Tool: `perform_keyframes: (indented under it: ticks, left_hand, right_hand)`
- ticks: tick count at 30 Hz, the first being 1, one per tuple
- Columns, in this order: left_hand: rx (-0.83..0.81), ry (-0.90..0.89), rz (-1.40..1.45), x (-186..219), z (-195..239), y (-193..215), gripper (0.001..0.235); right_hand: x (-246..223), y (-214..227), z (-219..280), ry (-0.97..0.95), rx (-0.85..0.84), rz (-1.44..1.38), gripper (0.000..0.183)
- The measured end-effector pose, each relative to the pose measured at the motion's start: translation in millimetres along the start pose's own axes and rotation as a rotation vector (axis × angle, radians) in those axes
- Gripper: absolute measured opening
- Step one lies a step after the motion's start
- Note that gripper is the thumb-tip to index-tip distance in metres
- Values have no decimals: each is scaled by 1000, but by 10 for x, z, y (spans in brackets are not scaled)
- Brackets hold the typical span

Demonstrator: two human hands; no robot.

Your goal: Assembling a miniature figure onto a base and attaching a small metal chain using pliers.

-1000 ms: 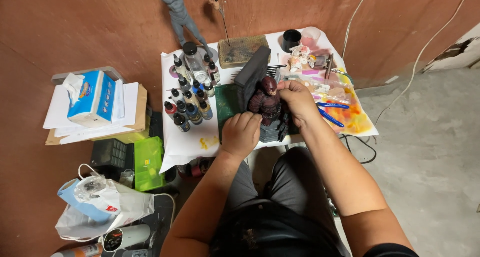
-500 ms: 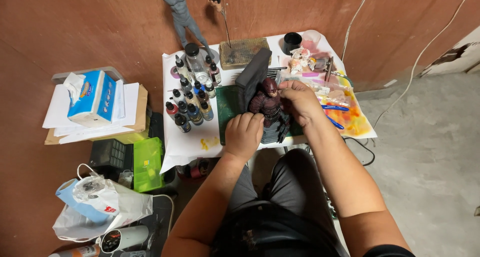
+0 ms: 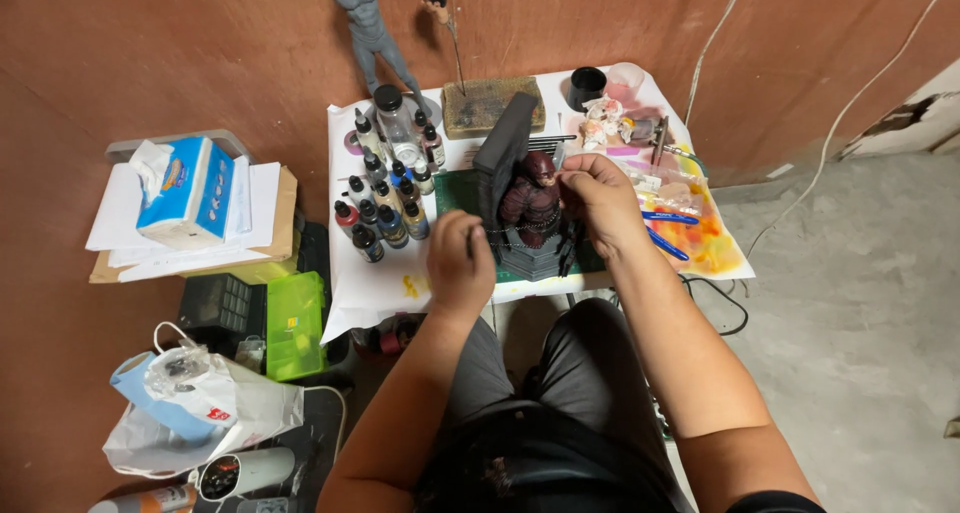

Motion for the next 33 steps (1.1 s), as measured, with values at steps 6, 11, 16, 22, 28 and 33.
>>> perform_keyframes:
  ticks: [6, 11, 16, 22, 28, 33]
  left_hand:
    - [15, 231, 660, -239, -308, -144, 23]
    - [-128, 458, 1063, -31, -658, -93, 31]
    - [-256, 344, 1240, -97, -748, -309, 26]
    - [-310, 504, 1045, -157, -802, -465, 27]
    - [-305, 454, 868, -312, -877, -644, 31]
    - [-369, 533, 590, -603, -925, -931, 18]
  right_hand:
    - [41, -57, -19, 55, 33, 40, 17]
    - [-95, -215, 15, 2, 9, 9, 18]
    - [-165, -292, -51, -73, -54, -56, 20]
    - [-157, -254, -202, -75, -119, -2, 17]
    - [-212, -222, -305, -33, -162, 112, 20]
    - [-297, -294, -257, -27, -177, 131, 21]
Point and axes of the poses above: each hand's wrist, its own z-axis away from the middle knuckle, its own y-axis out of the back of the hand, x = y × z, the point moved 2 cm from there along -z, towards the middle knuckle, and after that the axes turned 9 degrees about -x, right-handed, at the moved point
